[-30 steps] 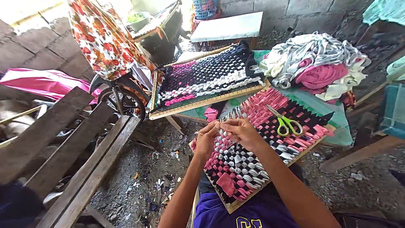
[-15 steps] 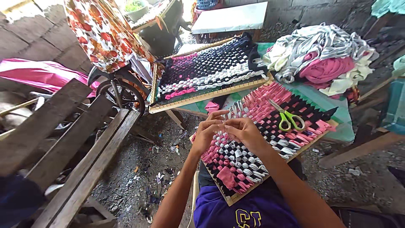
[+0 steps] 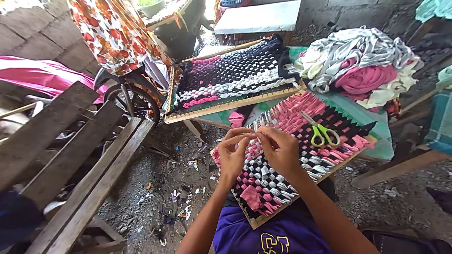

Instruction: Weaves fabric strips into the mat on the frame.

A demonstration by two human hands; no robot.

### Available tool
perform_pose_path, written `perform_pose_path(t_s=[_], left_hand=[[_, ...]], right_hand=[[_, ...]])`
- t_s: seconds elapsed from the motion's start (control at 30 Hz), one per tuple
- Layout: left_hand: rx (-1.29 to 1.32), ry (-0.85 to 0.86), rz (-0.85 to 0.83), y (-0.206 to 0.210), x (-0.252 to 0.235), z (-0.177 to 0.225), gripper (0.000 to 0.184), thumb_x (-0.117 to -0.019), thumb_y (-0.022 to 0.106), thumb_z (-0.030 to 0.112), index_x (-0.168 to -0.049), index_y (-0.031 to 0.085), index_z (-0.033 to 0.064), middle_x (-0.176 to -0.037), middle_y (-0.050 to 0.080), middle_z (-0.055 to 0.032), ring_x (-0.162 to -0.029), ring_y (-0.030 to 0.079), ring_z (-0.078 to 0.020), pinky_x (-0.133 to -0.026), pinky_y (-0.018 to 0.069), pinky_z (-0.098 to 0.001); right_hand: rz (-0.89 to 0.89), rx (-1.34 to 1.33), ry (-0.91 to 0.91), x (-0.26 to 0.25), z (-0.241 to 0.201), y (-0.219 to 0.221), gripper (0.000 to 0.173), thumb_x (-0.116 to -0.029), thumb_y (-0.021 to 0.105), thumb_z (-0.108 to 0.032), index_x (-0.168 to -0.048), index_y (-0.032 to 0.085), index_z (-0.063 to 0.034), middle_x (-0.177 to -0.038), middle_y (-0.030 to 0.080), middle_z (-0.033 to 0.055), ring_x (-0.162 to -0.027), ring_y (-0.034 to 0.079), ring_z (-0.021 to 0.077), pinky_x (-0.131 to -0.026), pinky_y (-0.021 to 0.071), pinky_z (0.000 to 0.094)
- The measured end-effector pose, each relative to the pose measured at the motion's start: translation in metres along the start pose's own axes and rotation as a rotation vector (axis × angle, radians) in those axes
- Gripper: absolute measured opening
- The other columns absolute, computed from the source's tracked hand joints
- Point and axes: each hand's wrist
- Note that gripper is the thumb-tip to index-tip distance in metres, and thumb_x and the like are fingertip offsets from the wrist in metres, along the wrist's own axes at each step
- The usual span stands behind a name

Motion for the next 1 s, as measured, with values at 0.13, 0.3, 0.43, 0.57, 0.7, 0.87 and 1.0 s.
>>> perform_pose_path(t_s=[0.13, 0.3, 0.43, 0.57, 0.7, 0.87, 1.0], left_hand=[[-0.023, 0.002, -0.027, -0.007, -0.002, 0.002, 0.021, -0.0983, 0.059, 0.006, -0.093, 0.080, 0.0028, -0.123, 0.071, -0.0113, -0.114, 0.066, -0.0227, -0.092, 0.0580, -0.0375], [0.019, -0.005, -0.079, -0.011, -0.003, -0.001, 0.012, -0.0947, 0.069, 0.006, -0.098, 0.080, 0.0026, -0.123, 0.071, -0.0120, -0.114, 0.067, -0.0234, -0.092, 0.0599, -0.0371], [0.045, -0.023, -0.096, -0.013, -0.004, -0.006, 0.010, -0.0934, 0.072, 0.005, -0.097, 0.080, 0.0019, -0.123, 0.071, -0.0123, -0.114, 0.067, -0.0238, -0.093, 0.0597, -0.0376], [0.059, -0.020, -0.106, -0.015, -0.004, -0.008, 0.009, -0.0934, 0.073, 0.008, -0.094, 0.080, 0.0026, -0.121, 0.072, -0.0122, -0.113, 0.067, -0.0237, -0.093, 0.0588, -0.0377], [0.089, -0.030, -0.102, -0.015, -0.003, -0.008, 0.008, -0.0924, 0.075, 0.009, -0.092, 0.081, 0.0035, -0.121, 0.072, -0.0119, -0.112, 0.067, -0.0235, -0.093, 0.0583, -0.0378], [0.122, -0.042, -0.086, -0.016, -0.002, -0.010, 0.007, -0.0903, 0.077, 0.009, -0.090, 0.081, 0.0039, -0.120, 0.072, -0.0121, -0.112, 0.067, -0.0235, -0.093, 0.0582, -0.0374], [0.114, -0.061, -0.070, -0.017, -0.001, -0.012, 0.006, -0.0901, 0.077, 0.008, -0.089, 0.080, 0.0027, -0.119, 0.072, -0.0128, -0.110, 0.068, -0.0234, -0.091, 0.0593, -0.0374]], right_hand=[[-0.042, -0.073, 0.029, -0.002, 0.001, -0.004, 0.018, -0.1026, 0.060, -0.010, -0.113, 0.073, -0.0028, -0.102, 0.073, 0.0063, -0.077, 0.066, 0.0060, -0.068, 0.0578, 0.0220], [-0.057, -0.149, 0.114, -0.001, -0.001, -0.005, 0.017, -0.1018, 0.062, -0.011, -0.113, 0.073, -0.0046, -0.089, 0.070, 0.0024, -0.064, 0.059, 0.0034, -0.056, 0.0521, 0.0200], [-0.081, -0.220, 0.212, -0.002, -0.001, -0.005, 0.016, -0.1014, 0.063, -0.013, -0.113, 0.073, -0.0077, -0.082, 0.067, -0.0008, -0.060, 0.058, 0.0035, -0.053, 0.0503, 0.0194], [-0.104, -0.287, 0.289, -0.001, 0.001, -0.004, 0.016, -0.1010, 0.064, -0.014, -0.113, 0.074, -0.0088, -0.082, 0.068, -0.0004, -0.062, 0.060, 0.0060, -0.054, 0.0530, 0.0211], [-0.109, -0.321, 0.309, 0.000, 0.001, -0.004, 0.015, -0.1003, 0.066, -0.013, -0.112, 0.074, -0.0085, -0.078, 0.066, -0.0003, -0.060, 0.060, 0.0065, -0.054, 0.0524, 0.0209], [-0.114, -0.358, 0.313, -0.001, 0.000, -0.003, 0.015, -0.0996, 0.066, -0.011, -0.111, 0.075, -0.0079, -0.081, 0.069, 0.0001, -0.060, 0.060, 0.0059, -0.053, 0.0523, 0.0201], [-0.119, -0.354, 0.322, 0.000, 0.002, -0.001, 0.014, -0.0991, 0.068, -0.011, -0.111, 0.076, -0.0078, -0.081, 0.069, -0.0001, -0.060, 0.060, 0.0052, -0.054, 0.0532, 0.0197]])
Point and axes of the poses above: each hand's wrist, its own x-axis away from the middle knuckle, its own y-axis out of the palm, z = x × y
